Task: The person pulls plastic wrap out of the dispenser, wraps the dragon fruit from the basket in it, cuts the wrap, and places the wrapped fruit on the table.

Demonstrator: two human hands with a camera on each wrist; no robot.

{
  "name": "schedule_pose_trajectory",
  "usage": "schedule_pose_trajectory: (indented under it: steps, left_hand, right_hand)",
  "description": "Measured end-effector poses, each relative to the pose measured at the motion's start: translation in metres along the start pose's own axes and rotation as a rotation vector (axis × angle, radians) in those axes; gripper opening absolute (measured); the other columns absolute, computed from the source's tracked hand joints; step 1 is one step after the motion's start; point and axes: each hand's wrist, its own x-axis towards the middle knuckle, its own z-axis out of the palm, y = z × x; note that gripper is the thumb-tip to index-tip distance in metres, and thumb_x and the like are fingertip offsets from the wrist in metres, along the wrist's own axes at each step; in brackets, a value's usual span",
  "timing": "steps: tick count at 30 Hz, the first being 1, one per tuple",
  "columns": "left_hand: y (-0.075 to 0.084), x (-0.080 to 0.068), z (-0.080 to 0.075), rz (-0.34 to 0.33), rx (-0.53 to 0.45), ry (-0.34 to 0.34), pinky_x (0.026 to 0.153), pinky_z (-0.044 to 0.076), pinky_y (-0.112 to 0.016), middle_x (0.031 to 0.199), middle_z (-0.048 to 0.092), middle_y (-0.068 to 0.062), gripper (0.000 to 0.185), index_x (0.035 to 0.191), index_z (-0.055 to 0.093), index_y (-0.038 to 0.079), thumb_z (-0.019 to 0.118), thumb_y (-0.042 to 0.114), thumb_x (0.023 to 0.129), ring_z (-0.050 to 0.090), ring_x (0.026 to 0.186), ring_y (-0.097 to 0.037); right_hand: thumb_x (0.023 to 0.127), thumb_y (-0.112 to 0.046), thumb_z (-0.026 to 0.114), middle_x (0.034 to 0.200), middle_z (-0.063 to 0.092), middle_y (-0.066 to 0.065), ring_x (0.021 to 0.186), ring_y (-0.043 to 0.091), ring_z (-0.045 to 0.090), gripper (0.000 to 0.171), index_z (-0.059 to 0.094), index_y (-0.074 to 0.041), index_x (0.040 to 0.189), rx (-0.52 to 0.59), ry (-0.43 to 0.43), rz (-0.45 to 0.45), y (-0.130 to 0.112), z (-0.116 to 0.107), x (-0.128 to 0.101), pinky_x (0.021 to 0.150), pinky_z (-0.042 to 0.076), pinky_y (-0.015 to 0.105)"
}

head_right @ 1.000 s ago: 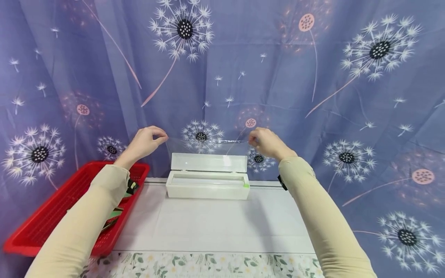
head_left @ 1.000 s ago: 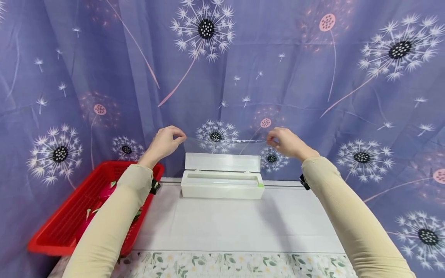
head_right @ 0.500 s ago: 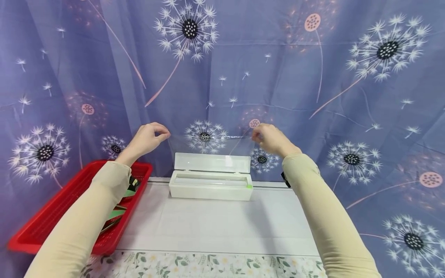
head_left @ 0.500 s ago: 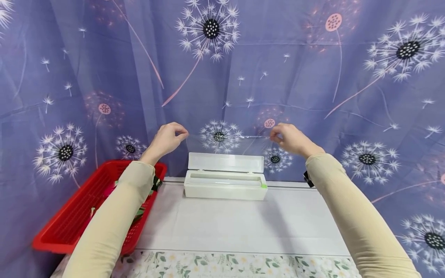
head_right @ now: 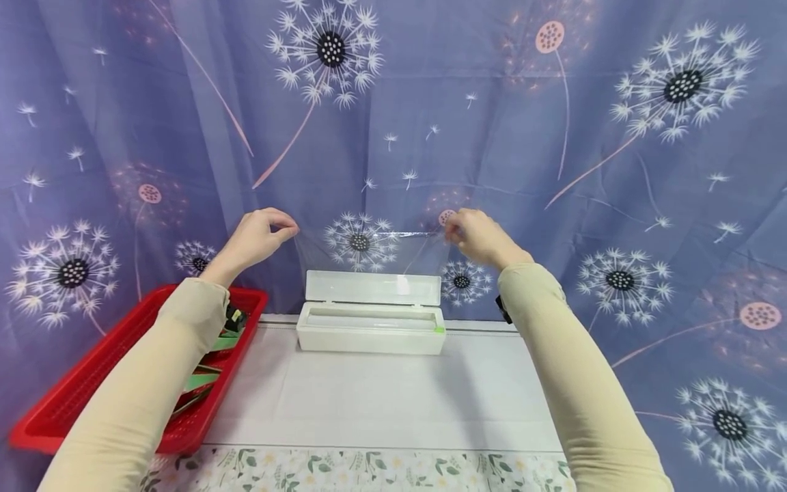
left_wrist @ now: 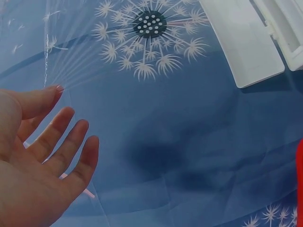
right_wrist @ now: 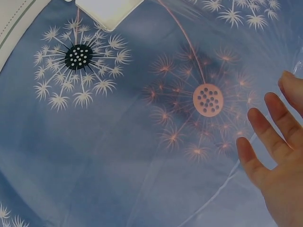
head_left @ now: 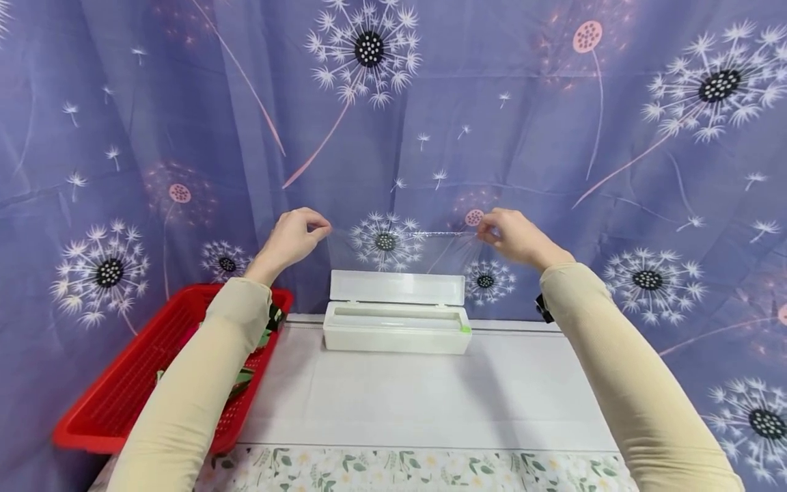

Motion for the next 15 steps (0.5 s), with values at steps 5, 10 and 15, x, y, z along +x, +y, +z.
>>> schedule_pose_trajectory:
  steps: [5,10,15]
  left_hand:
    - [0.003,0.002,-0.003,-0.005,-0.006,-0.004,0.089,0.046,-0.046,0.119,0.062,-0.009,0.019,0.107,0.074,0.007,0.064,0.018,0.096,0.056,0.108,-0.028]
    - [0.007,0.004,-0.009,-0.002,-0.014,-0.014,0.089,0.046,-0.047,0.120,0.061,-0.010,0.019,0.108,0.074,0.006,0.063,0.018,0.097,0.056,0.110,-0.029]
    - [0.013,0.009,-0.015,0.012,-0.001,-0.011,0.091,0.045,-0.047,0.120,0.061,-0.010,0.021,0.109,0.073,0.005,0.063,0.018,0.097,0.055,0.111,-0.030]
  right_hand:
    - [0.088,0.001,0.066,0.088,0.063,0.009,0.089,0.031,0.061,0.007,0.068,-0.005,0.085,-0.001,0.009,0.006,-0.003,-0.005,0.003,0.086,0.048,0.047]
    - [0.085,0.007,0.061,0.091,0.065,0.011,0.091,0.032,0.062,0.013,0.068,-0.004,0.086,-0.009,0.009,0.033,-0.002,-0.011,0.006,0.088,0.048,0.048]
    - [0.085,0.007,0.058,0.090,0.063,0.011,0.090,0.032,0.060,0.015,0.066,-0.005,0.084,-0.023,0.014,0.039,-0.001,-0.020,0.006,0.087,0.047,0.048]
